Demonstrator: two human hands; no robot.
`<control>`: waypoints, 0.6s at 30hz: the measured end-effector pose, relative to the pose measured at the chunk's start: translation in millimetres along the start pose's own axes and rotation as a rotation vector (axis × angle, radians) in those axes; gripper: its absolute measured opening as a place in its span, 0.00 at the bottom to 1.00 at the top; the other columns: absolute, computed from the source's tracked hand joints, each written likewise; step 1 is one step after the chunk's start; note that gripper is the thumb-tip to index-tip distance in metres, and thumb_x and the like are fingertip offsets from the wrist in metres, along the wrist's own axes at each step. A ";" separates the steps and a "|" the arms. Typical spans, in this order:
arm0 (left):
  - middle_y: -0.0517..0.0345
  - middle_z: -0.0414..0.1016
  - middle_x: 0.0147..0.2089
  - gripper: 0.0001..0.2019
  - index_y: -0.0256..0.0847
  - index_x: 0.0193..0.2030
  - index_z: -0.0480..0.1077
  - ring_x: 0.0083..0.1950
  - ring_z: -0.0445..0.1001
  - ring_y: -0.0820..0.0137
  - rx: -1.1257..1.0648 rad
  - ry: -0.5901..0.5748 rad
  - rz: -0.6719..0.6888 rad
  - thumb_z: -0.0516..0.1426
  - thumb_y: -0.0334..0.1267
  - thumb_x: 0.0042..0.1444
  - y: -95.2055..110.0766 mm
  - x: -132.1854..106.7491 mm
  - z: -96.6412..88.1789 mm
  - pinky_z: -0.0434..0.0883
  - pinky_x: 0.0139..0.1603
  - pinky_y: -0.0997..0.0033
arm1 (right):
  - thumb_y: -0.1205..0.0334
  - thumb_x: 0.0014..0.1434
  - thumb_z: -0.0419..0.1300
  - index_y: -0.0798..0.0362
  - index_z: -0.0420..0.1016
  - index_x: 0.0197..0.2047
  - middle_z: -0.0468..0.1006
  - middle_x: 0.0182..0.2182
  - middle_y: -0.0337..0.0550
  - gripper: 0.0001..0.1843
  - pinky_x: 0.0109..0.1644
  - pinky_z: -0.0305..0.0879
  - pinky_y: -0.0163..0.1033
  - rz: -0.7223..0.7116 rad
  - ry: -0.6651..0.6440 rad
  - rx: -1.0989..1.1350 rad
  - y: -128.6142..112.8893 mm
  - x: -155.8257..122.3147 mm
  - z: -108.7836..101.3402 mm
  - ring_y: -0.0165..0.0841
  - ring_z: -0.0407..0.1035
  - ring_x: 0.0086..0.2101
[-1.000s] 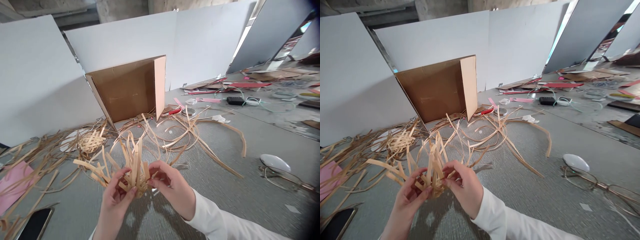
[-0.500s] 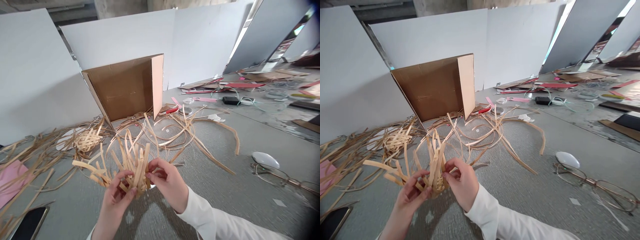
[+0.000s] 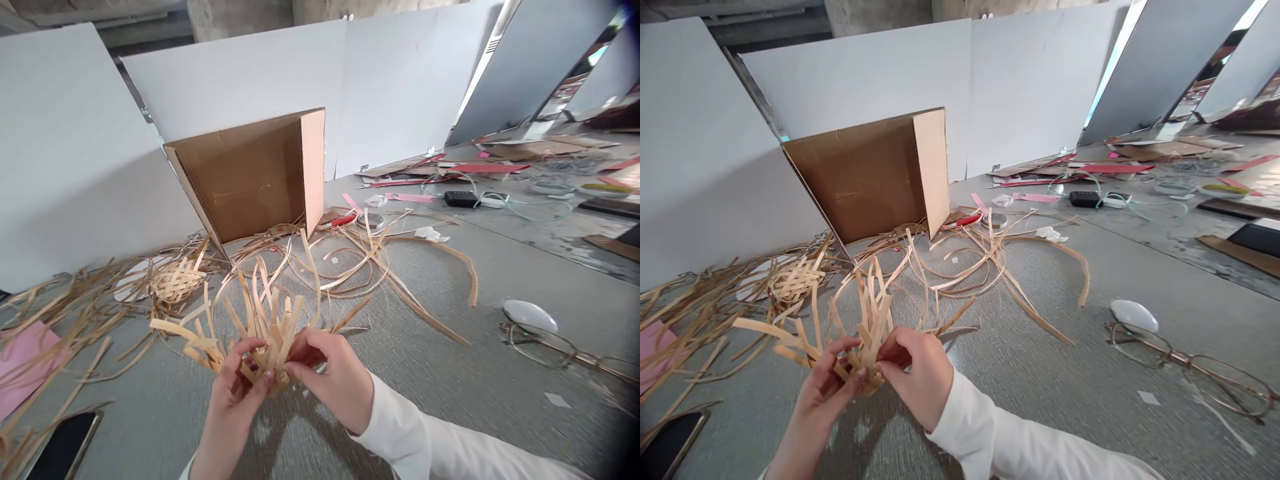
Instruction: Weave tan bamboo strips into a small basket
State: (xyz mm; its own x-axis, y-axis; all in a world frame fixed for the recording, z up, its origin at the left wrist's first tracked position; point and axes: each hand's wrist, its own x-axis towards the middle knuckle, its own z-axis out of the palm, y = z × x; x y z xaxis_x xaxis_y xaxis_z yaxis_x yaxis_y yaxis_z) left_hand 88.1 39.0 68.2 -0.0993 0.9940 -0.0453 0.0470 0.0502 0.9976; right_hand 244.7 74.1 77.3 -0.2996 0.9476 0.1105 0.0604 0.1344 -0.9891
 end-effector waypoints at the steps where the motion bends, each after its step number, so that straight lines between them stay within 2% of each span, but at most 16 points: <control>1: 0.60 0.72 0.33 0.17 0.43 0.44 0.66 0.32 0.71 0.73 0.008 -0.002 0.005 0.61 0.43 0.47 -0.4 -0.5 -0.1 0.71 0.33 0.77 | 0.75 0.44 0.59 0.55 0.71 0.26 0.74 0.21 0.37 0.06 0.29 0.66 0.33 0.013 -0.005 0.010 0.2 0.3 -0.3 0.28 0.69 0.24; 7: 0.60 0.71 0.34 0.14 0.43 0.41 0.68 0.31 0.71 0.73 0.132 0.082 0.098 0.60 0.42 0.48 2.9 0.6 -2.0 0.70 0.31 0.78 | 0.73 0.46 0.59 0.54 0.71 0.26 0.75 0.23 0.37 0.05 0.32 0.68 0.35 -0.004 0.031 0.104 -2.5 -1.3 1.2 0.29 0.70 0.26; 10: 0.60 0.72 0.34 0.14 0.43 0.42 0.68 0.32 0.71 0.72 0.151 0.078 0.093 0.60 0.43 0.47 -0.1 1.2 -3.6 0.71 0.31 0.77 | 0.73 0.47 0.56 0.54 0.72 0.28 0.76 0.25 0.39 0.07 0.34 0.69 0.35 -0.048 0.045 0.081 -1.2 -4.2 4.1 0.30 0.71 0.27; 14: 0.57 0.74 0.36 0.16 0.43 0.44 0.68 0.35 0.72 0.68 0.178 0.052 0.060 0.60 0.43 0.47 -8.1 -0.5 -3.8 0.71 0.34 0.73 | 0.77 0.44 0.53 0.54 0.72 0.25 0.76 0.23 0.39 0.11 0.33 0.68 0.34 -0.074 0.060 -0.005 4.4 -6.6 7.3 0.30 0.71 0.26; 18: 0.57 0.74 0.34 0.13 0.42 0.40 0.68 0.35 0.72 0.67 0.231 0.061 0.083 0.59 0.43 0.48 -6.9 -2.5 -2.4 0.70 0.33 0.74 | 0.77 0.44 0.53 0.55 0.71 0.26 0.75 0.24 0.40 0.09 0.34 0.69 0.35 -0.095 0.021 0.024 4.6 -5.9 8.2 0.30 0.71 0.27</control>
State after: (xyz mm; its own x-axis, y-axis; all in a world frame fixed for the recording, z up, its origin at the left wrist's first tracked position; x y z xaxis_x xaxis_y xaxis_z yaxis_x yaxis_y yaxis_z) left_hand 85.6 35.9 61.6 -0.1452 0.9883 0.0469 0.2828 -0.0040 0.9592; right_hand 239.0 66.7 71.3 -0.2829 0.9368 0.2058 0.0101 0.2175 -0.9760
